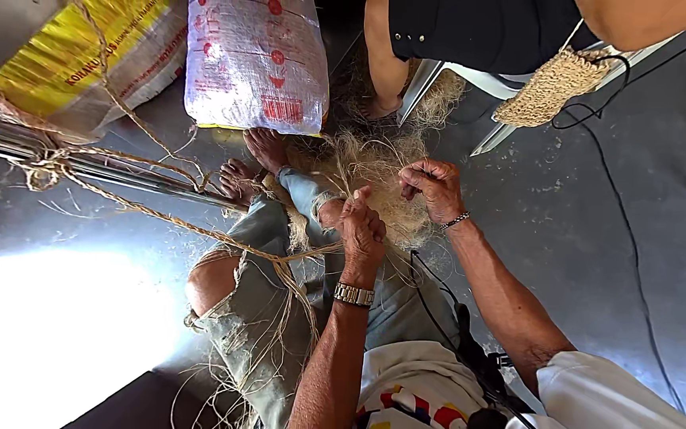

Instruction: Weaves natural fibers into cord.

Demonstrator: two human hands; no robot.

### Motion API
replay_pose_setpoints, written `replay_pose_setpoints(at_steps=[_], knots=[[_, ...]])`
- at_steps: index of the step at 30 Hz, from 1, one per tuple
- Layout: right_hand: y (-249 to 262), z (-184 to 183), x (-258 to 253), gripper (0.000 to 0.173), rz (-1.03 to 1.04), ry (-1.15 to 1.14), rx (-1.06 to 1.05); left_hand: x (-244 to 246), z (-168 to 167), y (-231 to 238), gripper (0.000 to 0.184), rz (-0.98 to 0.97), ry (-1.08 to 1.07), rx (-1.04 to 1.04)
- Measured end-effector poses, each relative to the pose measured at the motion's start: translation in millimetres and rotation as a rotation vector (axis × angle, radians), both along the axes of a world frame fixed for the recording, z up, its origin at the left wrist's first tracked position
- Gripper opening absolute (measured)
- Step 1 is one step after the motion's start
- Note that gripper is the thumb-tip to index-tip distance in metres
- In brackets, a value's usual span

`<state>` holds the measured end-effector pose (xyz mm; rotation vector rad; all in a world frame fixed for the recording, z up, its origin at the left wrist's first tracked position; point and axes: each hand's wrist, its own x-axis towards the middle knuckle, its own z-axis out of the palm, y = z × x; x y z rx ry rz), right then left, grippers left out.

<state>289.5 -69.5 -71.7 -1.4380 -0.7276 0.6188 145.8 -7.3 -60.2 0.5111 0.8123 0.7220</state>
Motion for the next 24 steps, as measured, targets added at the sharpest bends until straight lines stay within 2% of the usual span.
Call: replay_pose_setpoints(at_steps=[4, 8, 17, 24], knots=[[2, -1, -5, 0.01, 0.039, -0.005, -0.006, 8, -1, 0, 0.016, -0.024, 0.001, 0.044], [0, -2, -11, 0.011, 0.087, -0.049, -0.001, 13, -2, 0, 0.023, -0.042, -0.018, 0.062], [-1, -5, -22, 0.014, 0.104, -0.211, -0.011, 18, -6, -2, 0.022, -0.039, 0.02, 0.061], [-2, -4, -26, 0.013, 0.11, -0.27, -0.038, 17, -8, -3, 0.013, -0.023, 0.069, 0.079]])
